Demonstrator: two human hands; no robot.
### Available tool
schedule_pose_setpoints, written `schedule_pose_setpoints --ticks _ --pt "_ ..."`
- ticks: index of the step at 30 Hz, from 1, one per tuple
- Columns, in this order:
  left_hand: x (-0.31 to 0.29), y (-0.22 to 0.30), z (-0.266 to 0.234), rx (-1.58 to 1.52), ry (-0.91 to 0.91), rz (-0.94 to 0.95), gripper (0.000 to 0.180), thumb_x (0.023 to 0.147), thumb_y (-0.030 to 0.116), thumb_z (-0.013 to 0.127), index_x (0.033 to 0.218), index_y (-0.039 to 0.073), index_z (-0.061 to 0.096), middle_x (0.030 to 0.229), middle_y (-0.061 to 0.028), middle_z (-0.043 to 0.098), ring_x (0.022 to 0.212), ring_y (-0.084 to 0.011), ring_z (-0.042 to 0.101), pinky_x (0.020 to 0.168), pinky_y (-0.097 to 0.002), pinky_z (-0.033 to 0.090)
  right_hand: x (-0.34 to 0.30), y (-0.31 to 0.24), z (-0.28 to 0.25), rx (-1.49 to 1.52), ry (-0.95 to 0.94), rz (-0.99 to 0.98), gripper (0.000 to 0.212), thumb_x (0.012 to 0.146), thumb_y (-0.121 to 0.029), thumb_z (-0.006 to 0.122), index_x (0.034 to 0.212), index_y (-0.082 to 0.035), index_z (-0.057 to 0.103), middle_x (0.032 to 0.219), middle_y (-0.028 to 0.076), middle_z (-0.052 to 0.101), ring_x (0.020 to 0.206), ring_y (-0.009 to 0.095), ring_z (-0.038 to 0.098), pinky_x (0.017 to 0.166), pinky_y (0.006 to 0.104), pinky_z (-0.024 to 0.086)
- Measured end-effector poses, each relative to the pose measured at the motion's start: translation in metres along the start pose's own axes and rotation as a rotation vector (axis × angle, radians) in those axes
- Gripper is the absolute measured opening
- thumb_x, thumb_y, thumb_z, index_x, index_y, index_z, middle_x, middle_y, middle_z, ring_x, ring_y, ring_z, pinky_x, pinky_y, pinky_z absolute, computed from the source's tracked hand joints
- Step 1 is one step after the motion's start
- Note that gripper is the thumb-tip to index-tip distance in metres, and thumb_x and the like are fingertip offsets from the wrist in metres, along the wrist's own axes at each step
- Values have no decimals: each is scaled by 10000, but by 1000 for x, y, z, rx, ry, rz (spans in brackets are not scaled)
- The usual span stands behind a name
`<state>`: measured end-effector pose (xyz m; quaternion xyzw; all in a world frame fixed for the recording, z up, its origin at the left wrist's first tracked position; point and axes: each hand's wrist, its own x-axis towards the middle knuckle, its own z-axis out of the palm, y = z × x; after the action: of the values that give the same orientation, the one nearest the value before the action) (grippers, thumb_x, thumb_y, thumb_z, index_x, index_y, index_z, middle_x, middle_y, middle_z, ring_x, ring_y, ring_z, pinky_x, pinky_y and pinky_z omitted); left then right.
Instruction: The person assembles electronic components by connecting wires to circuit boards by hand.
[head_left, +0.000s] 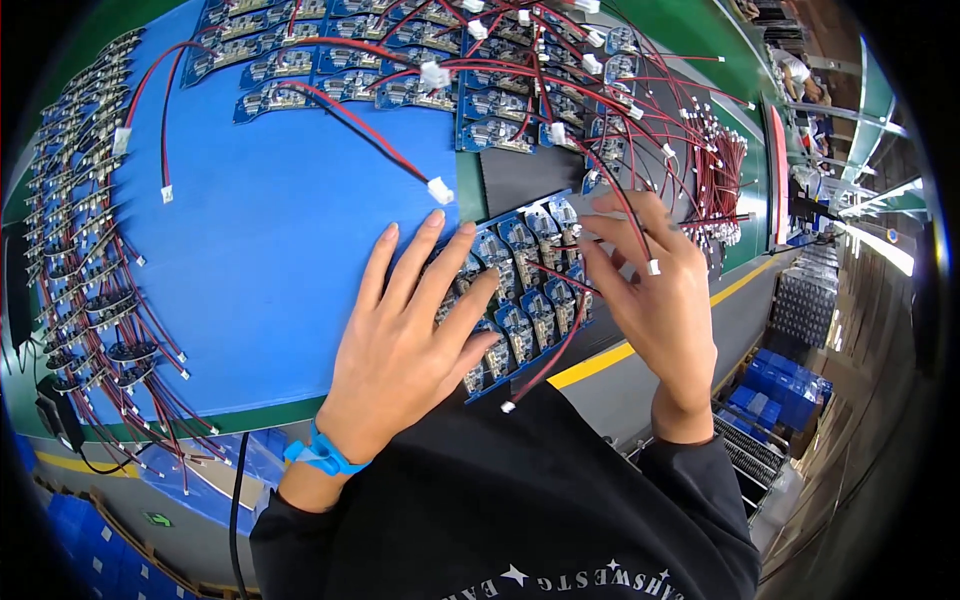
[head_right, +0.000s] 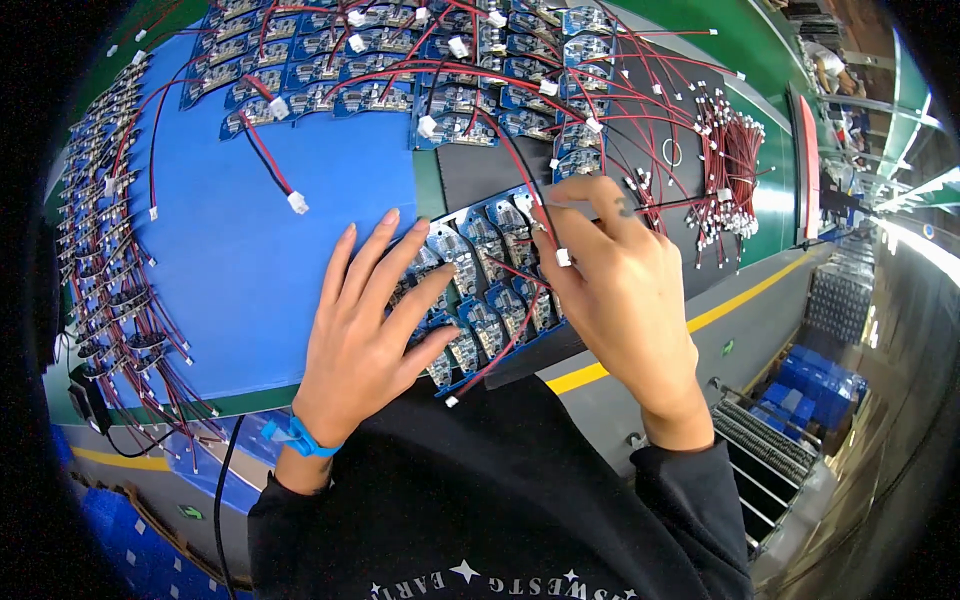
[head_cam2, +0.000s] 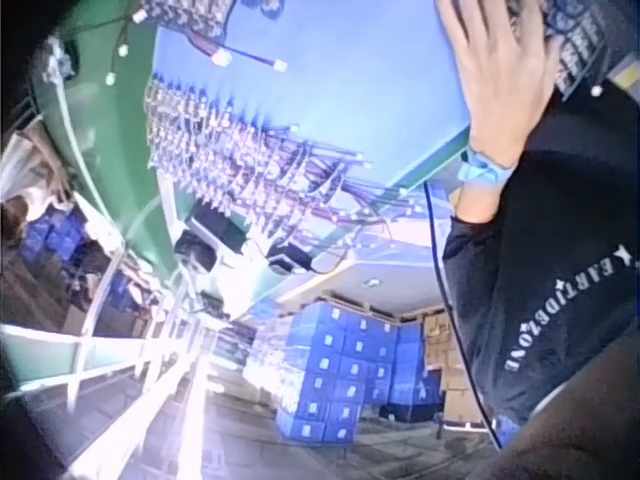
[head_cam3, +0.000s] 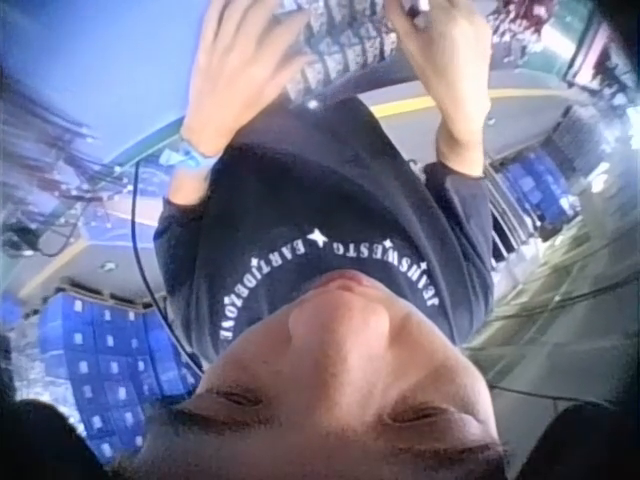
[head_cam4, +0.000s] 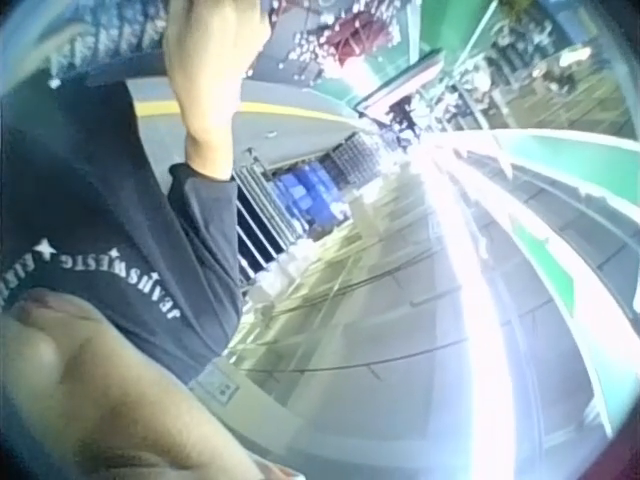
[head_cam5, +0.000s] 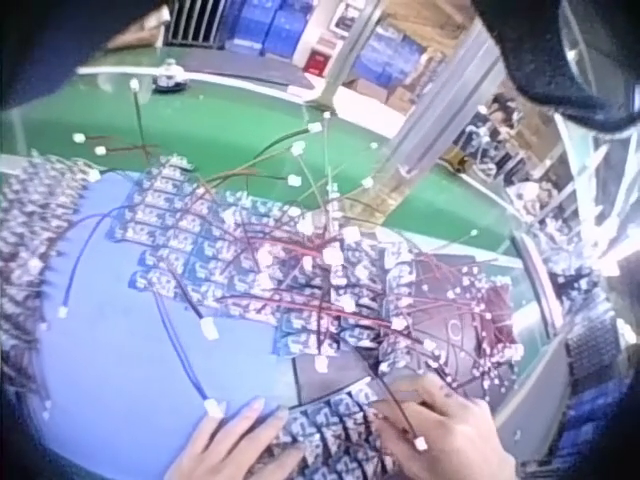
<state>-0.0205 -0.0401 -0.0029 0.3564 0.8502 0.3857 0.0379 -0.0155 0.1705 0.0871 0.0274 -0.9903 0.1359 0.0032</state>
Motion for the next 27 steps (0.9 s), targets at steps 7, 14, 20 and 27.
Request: schedule_pose_setpoints --ticks 7,14,20,27 --pt "1 -2 -1 24 -29 18 458 784 273 746 1168 57 622 1400 -188 476 1360 -388 375 1108 -571 282 6 15 12 -121 -121 -221 128 827 -132 688 801 -21 630 863 104 600 599 288 624 510 373 500" --pt "5 3 -3 26 -32 30 446 785 266 746 1164 60 631 1403 -182 478 1351 -389 389 1103 -570 288 3 13 18 -181 -130 -170 88 750 -65 712 801 -50 642 809 97 600 677 306 620 597 381 499" --pt "0 -1 -3 70 -39 -31 461 769 262 762 1167 62 644 1402 -176 481 1347 -387 399 1104 -575 284 0 18 -31 218 -71 -242 241 774 -84 739 996 -14 677 1010 143 643 746 277 670 641 354 540" --pt "3 4 -5 64 -33 0 452 770 262 764 1160 61 653 1395 -173 485 1344 -385 401 1101 -577 288 -33 120 -42 275 545 543 128 902 -101 673 947 14 708 768 28 675 604 56 555 526 205 420"
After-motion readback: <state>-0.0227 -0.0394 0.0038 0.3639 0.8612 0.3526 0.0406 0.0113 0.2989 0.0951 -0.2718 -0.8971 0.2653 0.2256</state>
